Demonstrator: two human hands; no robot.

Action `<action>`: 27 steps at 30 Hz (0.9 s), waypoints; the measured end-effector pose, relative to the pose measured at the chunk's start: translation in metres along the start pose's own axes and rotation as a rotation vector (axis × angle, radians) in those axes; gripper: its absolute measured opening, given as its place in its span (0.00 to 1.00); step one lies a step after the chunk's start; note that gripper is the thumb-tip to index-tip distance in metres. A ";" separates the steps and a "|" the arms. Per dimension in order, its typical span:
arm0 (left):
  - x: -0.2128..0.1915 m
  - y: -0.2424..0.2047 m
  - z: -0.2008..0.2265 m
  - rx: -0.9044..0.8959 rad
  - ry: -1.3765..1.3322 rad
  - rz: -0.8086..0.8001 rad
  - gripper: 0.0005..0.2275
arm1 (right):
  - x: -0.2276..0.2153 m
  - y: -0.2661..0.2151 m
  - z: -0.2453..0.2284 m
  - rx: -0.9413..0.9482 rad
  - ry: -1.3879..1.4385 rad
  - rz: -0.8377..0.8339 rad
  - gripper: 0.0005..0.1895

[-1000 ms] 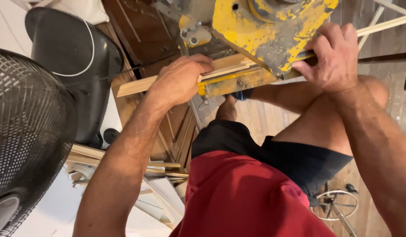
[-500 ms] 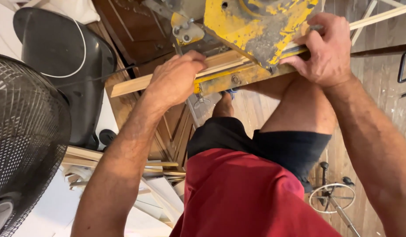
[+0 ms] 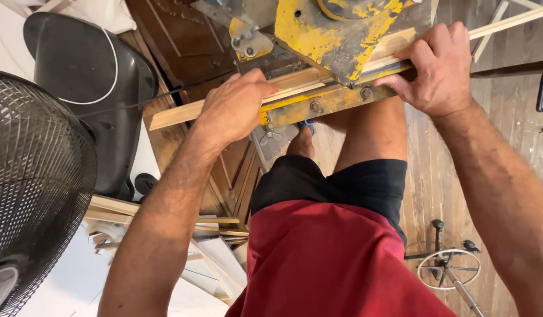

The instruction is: Processing wooden strips using a planer machine and then assembling them into a small picture frame.

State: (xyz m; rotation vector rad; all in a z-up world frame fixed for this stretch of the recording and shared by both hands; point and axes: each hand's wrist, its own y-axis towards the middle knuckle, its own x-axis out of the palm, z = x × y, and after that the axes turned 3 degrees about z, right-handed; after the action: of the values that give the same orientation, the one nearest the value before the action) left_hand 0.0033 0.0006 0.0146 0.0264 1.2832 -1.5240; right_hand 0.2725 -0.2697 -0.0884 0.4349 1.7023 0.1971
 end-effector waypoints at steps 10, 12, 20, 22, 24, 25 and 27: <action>-0.004 -0.002 0.002 -0.011 0.008 -0.017 0.26 | 0.000 0.002 0.001 -0.011 0.020 0.002 0.39; -0.004 -0.005 0.004 0.007 -0.004 -0.004 0.25 | 0.000 -0.001 0.003 -0.019 0.018 -0.015 0.41; 0.000 -0.001 0.002 0.009 0.031 0.021 0.24 | 0.000 -0.001 0.002 -0.013 0.003 -0.003 0.40; -0.001 -0.002 0.003 0.007 0.041 0.015 0.24 | 0.001 -0.001 0.002 -0.012 -0.018 -0.002 0.41; -0.003 -0.001 0.003 0.015 0.031 0.016 0.24 | -0.002 0.002 0.001 -0.005 0.013 -0.005 0.40; -0.003 -0.001 0.004 0.015 0.031 0.016 0.24 | -0.002 0.002 0.000 -0.004 0.012 -0.005 0.40; -0.004 -0.001 0.005 0.001 0.018 0.011 0.24 | -0.004 0.003 -0.001 0.007 0.038 -0.011 0.40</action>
State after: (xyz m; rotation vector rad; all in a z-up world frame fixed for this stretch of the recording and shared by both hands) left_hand 0.0066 -0.0001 0.0198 0.0476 1.2943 -1.5186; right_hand 0.2724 -0.2682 -0.0836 0.4290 1.7426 0.1928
